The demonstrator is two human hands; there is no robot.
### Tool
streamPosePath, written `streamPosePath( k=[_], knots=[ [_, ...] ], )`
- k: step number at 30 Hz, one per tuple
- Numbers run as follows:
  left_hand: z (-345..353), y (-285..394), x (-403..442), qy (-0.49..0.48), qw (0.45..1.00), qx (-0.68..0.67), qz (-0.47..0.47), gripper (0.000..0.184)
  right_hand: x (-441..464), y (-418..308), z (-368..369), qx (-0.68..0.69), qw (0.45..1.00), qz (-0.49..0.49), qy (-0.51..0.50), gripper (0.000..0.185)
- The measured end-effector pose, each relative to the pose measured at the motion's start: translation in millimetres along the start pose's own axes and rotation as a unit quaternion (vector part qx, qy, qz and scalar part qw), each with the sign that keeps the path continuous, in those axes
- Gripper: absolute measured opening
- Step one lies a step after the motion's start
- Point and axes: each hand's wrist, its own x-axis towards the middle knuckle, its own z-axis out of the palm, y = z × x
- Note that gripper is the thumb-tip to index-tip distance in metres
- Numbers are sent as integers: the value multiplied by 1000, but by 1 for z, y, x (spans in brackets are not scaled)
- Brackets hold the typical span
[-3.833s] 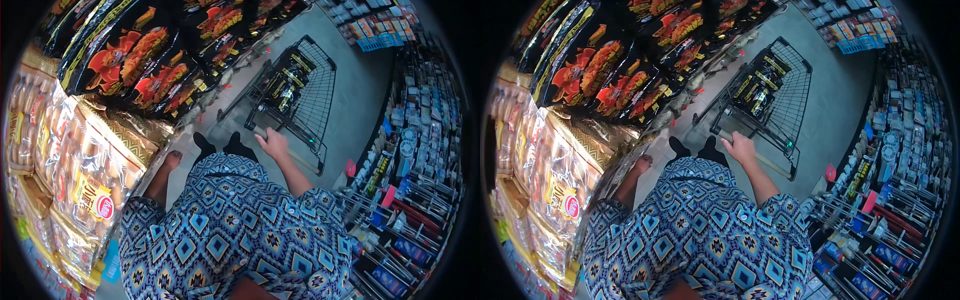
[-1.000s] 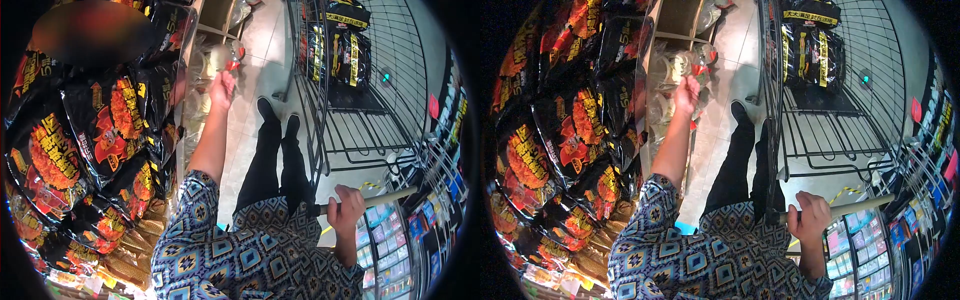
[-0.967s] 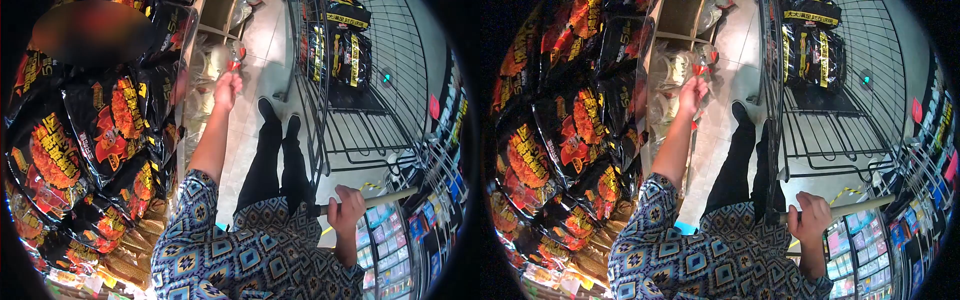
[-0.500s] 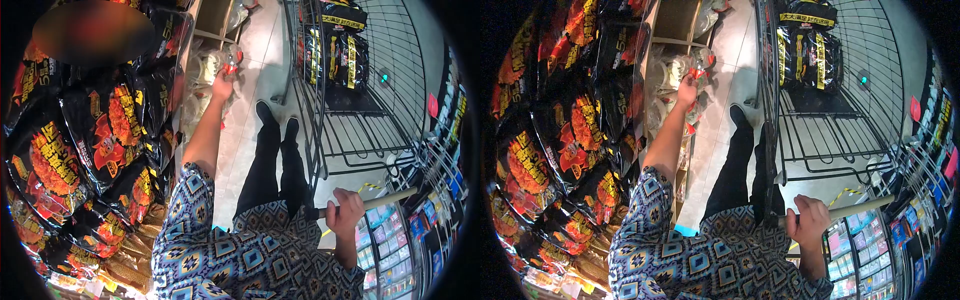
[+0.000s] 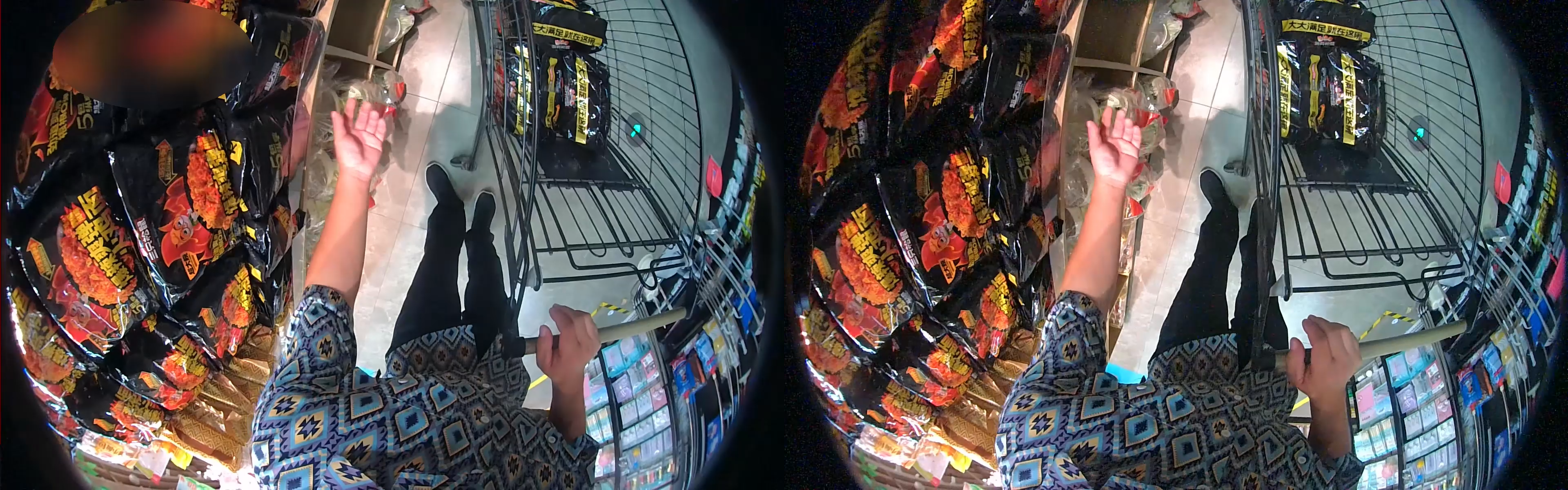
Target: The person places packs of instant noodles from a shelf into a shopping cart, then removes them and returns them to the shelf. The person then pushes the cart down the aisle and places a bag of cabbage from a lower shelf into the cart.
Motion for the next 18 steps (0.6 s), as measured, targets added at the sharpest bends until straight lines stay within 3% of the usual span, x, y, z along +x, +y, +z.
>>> streamPosePath(
  k=[8,12,14,16,18],
  knots=[
    [-5,11,18,178,981,52,51,42,-2,4,2,-1,1000,4,4,24],
    [6,-11,4,148,983,84,64,39,-1,5,2,-2,1000,2,5,23],
    [10,-34,-17,17,974,198,-112,37,-1,5,1,-7,1000,3,7,23],
    [-11,-69,-40,40,902,381,-197,37,0,5,2,-7,1000,3,6,23],
    [-39,-95,-61,27,841,476,-257,37,-3,5,1,-11,1000,4,6,23]
  ],
)
